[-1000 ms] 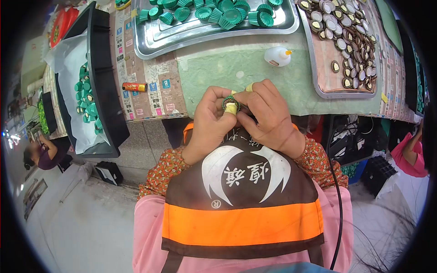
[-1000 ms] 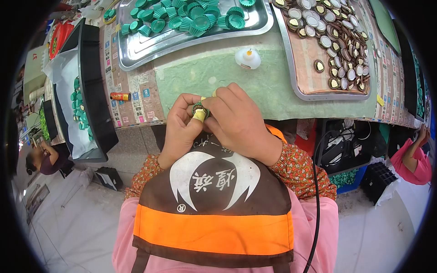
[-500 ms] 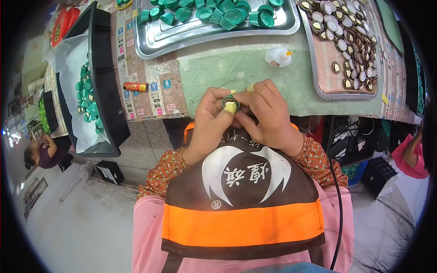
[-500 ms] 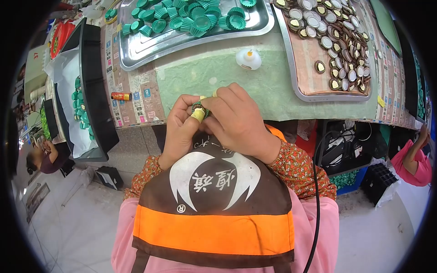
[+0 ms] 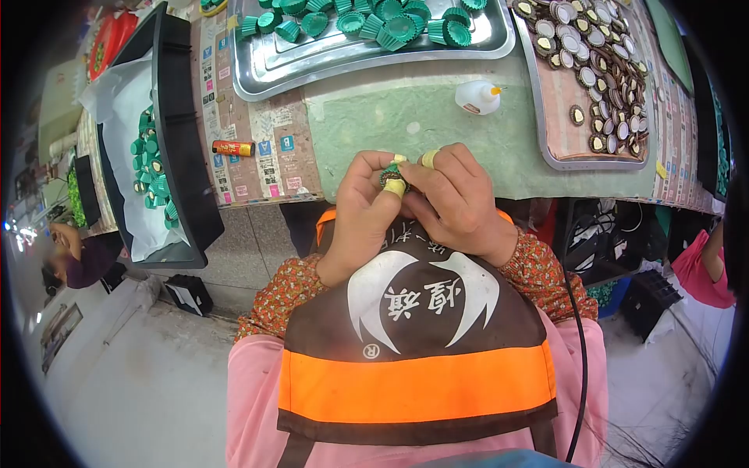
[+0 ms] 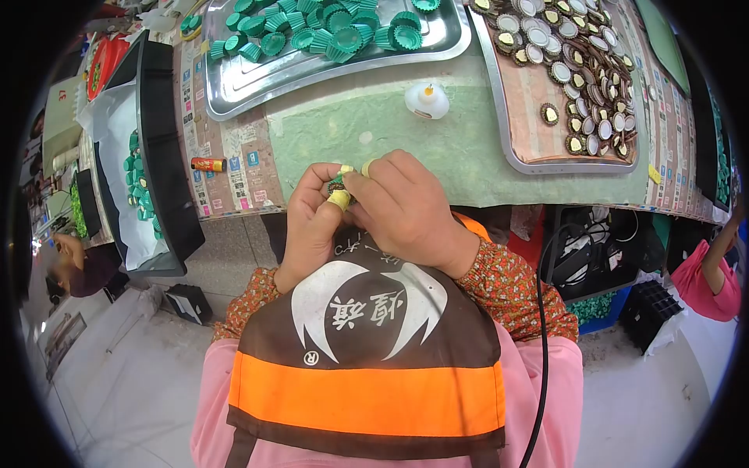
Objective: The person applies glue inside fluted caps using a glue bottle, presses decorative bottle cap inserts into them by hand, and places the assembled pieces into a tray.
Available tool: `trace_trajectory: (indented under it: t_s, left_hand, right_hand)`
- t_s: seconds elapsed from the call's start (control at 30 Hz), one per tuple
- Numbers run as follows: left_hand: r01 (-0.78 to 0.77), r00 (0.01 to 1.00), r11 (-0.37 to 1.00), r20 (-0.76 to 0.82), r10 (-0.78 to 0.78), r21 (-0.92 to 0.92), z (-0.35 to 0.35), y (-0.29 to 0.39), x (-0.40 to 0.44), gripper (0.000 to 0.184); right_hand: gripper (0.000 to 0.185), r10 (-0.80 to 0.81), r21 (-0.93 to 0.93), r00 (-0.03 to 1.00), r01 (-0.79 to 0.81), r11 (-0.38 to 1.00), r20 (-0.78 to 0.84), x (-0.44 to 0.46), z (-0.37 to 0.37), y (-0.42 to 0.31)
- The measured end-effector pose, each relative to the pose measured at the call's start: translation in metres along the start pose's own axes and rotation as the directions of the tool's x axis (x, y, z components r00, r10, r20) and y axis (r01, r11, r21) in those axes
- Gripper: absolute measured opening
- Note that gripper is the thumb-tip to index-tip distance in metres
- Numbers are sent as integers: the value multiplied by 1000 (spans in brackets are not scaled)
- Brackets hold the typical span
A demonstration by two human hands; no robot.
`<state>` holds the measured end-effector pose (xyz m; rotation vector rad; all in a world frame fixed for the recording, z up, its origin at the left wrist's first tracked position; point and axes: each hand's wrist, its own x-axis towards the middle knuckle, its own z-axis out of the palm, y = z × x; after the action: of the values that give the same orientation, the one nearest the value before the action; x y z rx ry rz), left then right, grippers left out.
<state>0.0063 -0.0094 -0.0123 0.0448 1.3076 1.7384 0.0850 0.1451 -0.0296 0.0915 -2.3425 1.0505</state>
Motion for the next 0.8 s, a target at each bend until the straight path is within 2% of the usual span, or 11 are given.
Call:
trace_trajectory:
  t_s: [0.1, 0.3, 0.4, 0.6, 0.8]
  left_hand:
    - [-60, 997, 998, -48, 61, 28, 2, -7, 0, 32]
    - [-35, 999, 999, -14, 35, -11, -3, -7, -1, 29]
    - [-10, 999, 999, -42, 8, -39, 2, -2, -2, 27]
    - [196, 979, 978, 37, -199, 65, -7, 27, 5, 30]
    - [221, 969, 944, 58, -242, 245, -21, 39, 9, 32]
  right_hand:
    - [47, -19, -6, 1000, 19, 1000, 1, 0, 2, 0]
    - [46, -31, 2, 999, 31, 1000, -30, -1, 5, 0]
    - [45, 84, 92, 996, -85, 992, 6, -1, 2, 1]
    - [45, 238, 185, 970, -245, 952, 59, -1, -4, 5]
    - [45, 198, 172, 962, -231, 958, 190, 8, -13, 4]
